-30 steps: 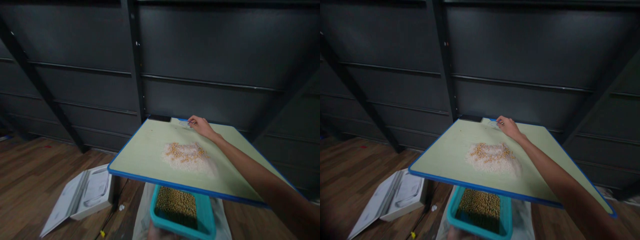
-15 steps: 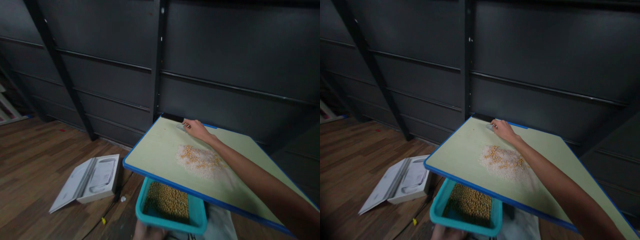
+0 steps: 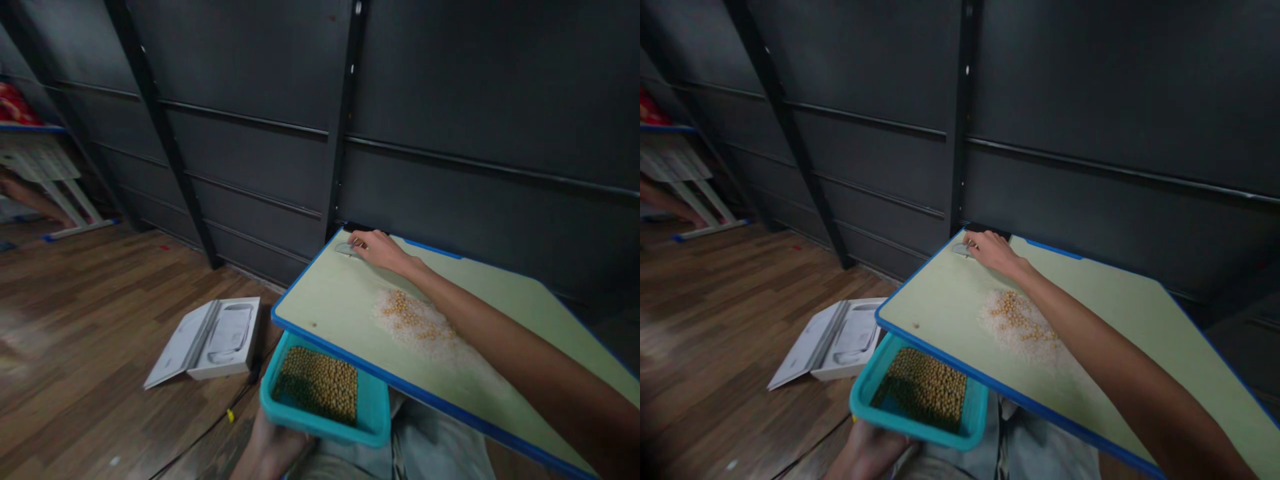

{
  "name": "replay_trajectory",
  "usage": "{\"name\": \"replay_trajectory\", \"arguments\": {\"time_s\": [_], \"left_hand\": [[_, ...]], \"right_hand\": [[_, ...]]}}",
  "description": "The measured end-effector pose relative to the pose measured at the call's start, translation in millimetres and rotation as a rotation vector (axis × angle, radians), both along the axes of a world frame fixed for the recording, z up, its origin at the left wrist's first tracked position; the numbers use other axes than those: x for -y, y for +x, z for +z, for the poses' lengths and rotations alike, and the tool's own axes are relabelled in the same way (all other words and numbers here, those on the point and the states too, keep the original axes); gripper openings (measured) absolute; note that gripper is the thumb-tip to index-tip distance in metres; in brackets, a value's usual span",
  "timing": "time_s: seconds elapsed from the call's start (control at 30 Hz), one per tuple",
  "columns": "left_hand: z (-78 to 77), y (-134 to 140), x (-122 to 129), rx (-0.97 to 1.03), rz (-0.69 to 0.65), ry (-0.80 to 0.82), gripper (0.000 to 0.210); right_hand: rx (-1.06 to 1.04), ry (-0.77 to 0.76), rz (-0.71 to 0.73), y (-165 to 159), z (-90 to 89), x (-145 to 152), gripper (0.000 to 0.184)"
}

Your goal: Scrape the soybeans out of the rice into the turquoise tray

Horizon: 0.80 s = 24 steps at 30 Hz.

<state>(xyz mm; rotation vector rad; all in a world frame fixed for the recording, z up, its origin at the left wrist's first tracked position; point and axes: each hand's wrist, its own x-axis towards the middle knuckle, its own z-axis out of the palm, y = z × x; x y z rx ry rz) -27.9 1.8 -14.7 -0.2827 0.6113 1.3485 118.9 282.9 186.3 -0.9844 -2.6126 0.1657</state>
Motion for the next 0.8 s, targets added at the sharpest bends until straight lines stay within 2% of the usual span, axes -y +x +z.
{"name": "replay_trajectory", "arguments": {"time_s": [0.2, 0.33, 0.47, 0.67, 0.8], "left_hand": [[18.1, -17.5, 3.6, -0.175, -0.007, -0.035, 0.021], [26.7, -24.3, 8.0, -0.245, -0.017, -0.001, 0.028], [24.6, -21.1, 11.7, -0.244, -0.003, 0.027, 0.027], [15.3, 16.4, 8.6, -0.148, -0.075, 0.114, 0.025], [-6.8, 55.9, 9.0, -0.009, -0.178, 0.227, 0.026]], "right_hand": [[0.041, -0.066, 0.156, 10.1, 22.4, 44.6, 0.024], [0.051, -0.02, 0.151, 17.4, 36.3, 61.1, 0.025], [0.055, 0.02, 0.112, 31.2, 40.4, 70.4, 0.027], [-0.094, 0.0, -0.005, 85.5, 41.5, 83.0, 0.026], [-0.245, 0.0, -0.136, 133.4, 35.1, 80.8, 0.025]]}}
